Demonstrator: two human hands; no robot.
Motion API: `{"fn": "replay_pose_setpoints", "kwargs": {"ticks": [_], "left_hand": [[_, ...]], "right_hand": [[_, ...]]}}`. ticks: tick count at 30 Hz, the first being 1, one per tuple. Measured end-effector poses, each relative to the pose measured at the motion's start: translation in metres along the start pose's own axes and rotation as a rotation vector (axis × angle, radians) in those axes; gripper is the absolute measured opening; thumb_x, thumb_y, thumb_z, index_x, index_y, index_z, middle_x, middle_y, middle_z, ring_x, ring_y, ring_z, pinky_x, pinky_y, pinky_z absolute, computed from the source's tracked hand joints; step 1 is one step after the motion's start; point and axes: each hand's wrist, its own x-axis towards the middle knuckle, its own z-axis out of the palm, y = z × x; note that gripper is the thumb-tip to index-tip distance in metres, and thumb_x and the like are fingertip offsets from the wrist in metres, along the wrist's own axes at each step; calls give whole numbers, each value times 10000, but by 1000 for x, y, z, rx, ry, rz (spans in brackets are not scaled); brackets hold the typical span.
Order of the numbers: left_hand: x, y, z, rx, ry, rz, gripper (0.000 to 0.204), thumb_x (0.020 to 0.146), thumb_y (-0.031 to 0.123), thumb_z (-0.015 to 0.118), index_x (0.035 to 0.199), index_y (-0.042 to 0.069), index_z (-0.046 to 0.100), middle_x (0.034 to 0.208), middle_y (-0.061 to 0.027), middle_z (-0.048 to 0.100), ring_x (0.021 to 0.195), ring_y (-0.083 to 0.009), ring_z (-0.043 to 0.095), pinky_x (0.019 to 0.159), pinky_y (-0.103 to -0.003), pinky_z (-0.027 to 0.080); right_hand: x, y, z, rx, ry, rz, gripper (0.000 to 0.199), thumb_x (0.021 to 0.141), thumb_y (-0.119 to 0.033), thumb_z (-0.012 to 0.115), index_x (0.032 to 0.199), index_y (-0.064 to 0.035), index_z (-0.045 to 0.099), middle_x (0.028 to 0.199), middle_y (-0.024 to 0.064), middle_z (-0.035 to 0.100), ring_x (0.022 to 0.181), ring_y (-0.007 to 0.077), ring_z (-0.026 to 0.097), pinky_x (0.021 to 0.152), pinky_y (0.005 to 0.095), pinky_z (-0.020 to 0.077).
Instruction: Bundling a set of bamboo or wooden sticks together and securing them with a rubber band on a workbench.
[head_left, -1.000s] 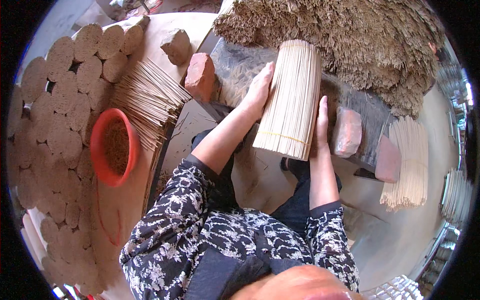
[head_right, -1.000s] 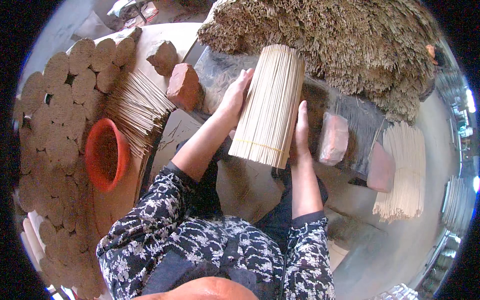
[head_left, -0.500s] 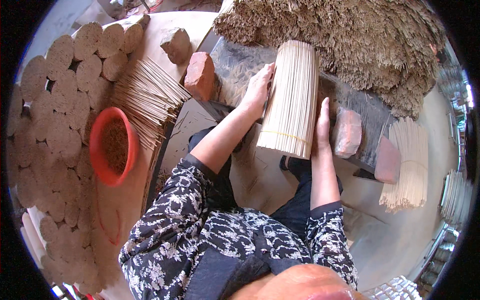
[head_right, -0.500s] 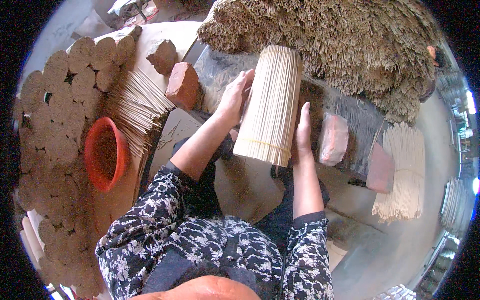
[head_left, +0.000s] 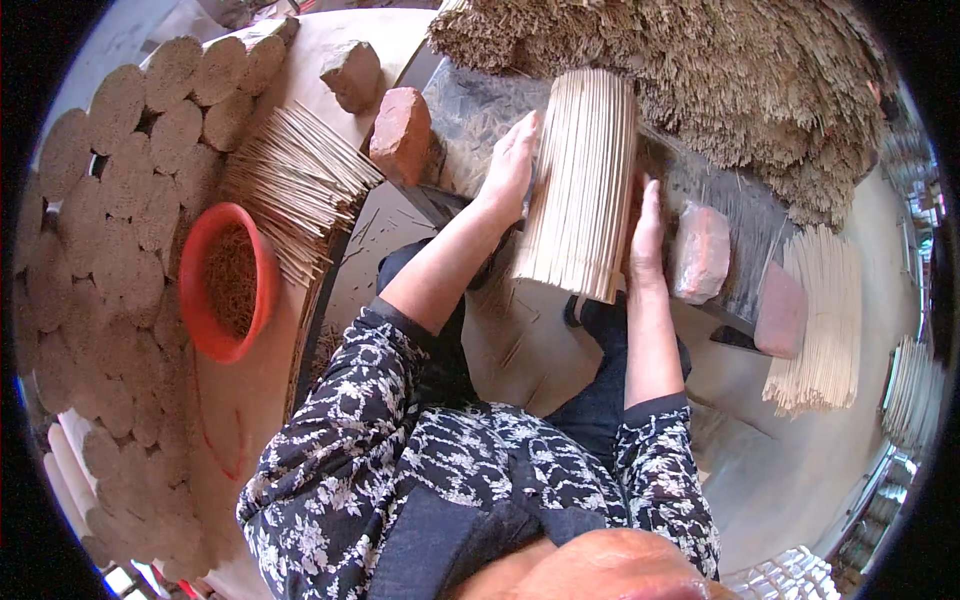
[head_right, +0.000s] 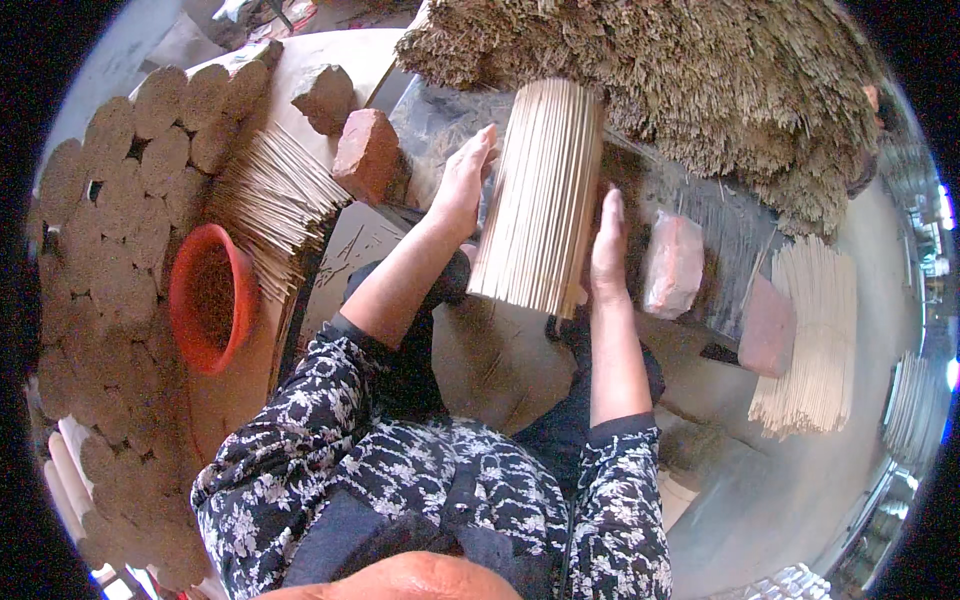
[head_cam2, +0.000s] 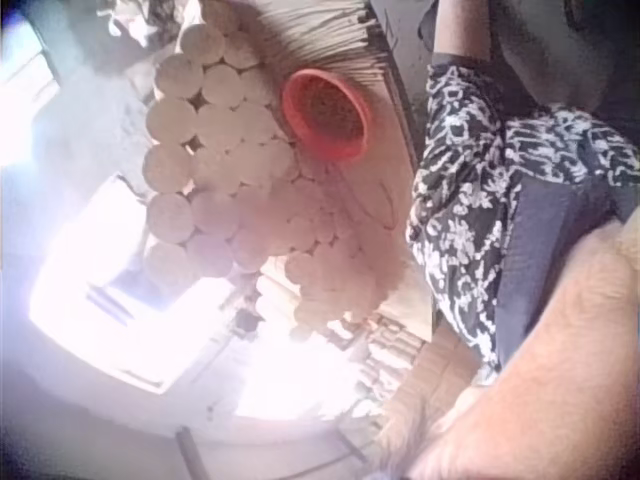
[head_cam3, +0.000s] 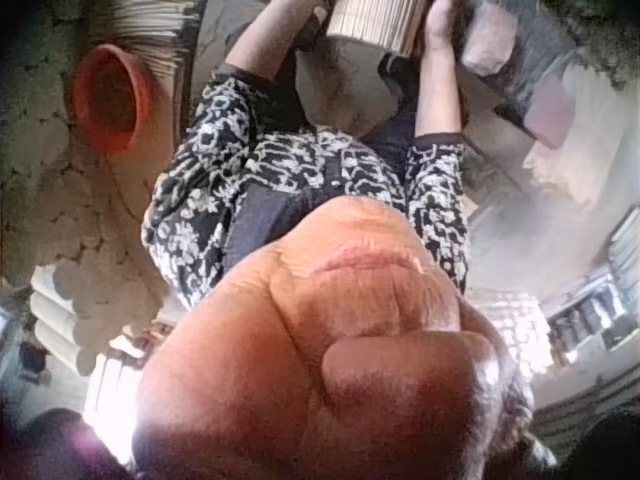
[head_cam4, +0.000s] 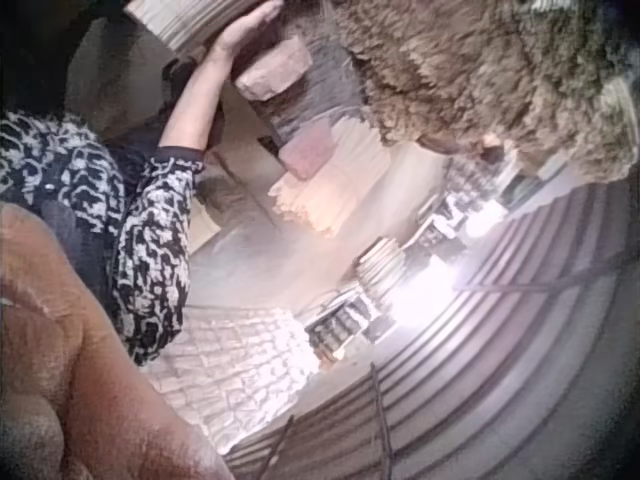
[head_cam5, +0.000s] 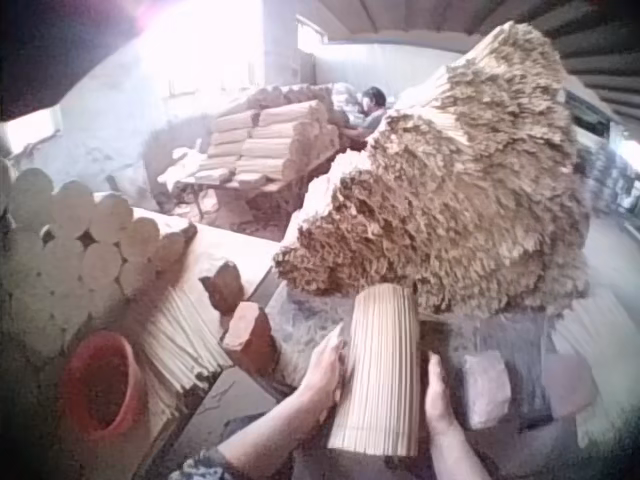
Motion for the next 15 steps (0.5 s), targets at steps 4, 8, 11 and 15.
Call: {"fn": "replay_pose_setpoints", "kwargs": {"ticks": [4,8,11,15], "left_hand": [[14,-25,-25,-87,-150,-87,480,987,339,433,1340,16,466,1321,-115,520,1209,-196,463,1036,-304,323],[5,-37,-9,-75,-133,8,506,992,340,404,1382,17,409,1338,-111,508,1229,-206,448,1053,-298,303],[-8,-15,2,-202,-65,-117,528,991,383,407,1375,22,414,1345,-93,491,1190,-186,472,1006,-315,362],[9,-26,-19,-158,-156,-103,525,995,412,387,1313,5,479,1326,-110,502,1189,-183,472,1010,-307,348]], "right_hand": [[-5,-8,-1,178,-97,173,657,992,-509,295,1364,25,389,1330,116,476,1203,191,444,1052,323,313],[-8,6,-1,346,-183,272,614,987,-519,318,1273,-1,483,1178,71,567,1036,156,536,931,290,422],[-27,-18,11,551,-119,374,630,981,-539,316,1276,-8,483,1127,69,593,990,147,565,894,285,454],[-8,-7,8,224,-24,93,668,968,-574,301,1282,-15,487,1146,69,591,1018,159,554,933,294,428]]}}
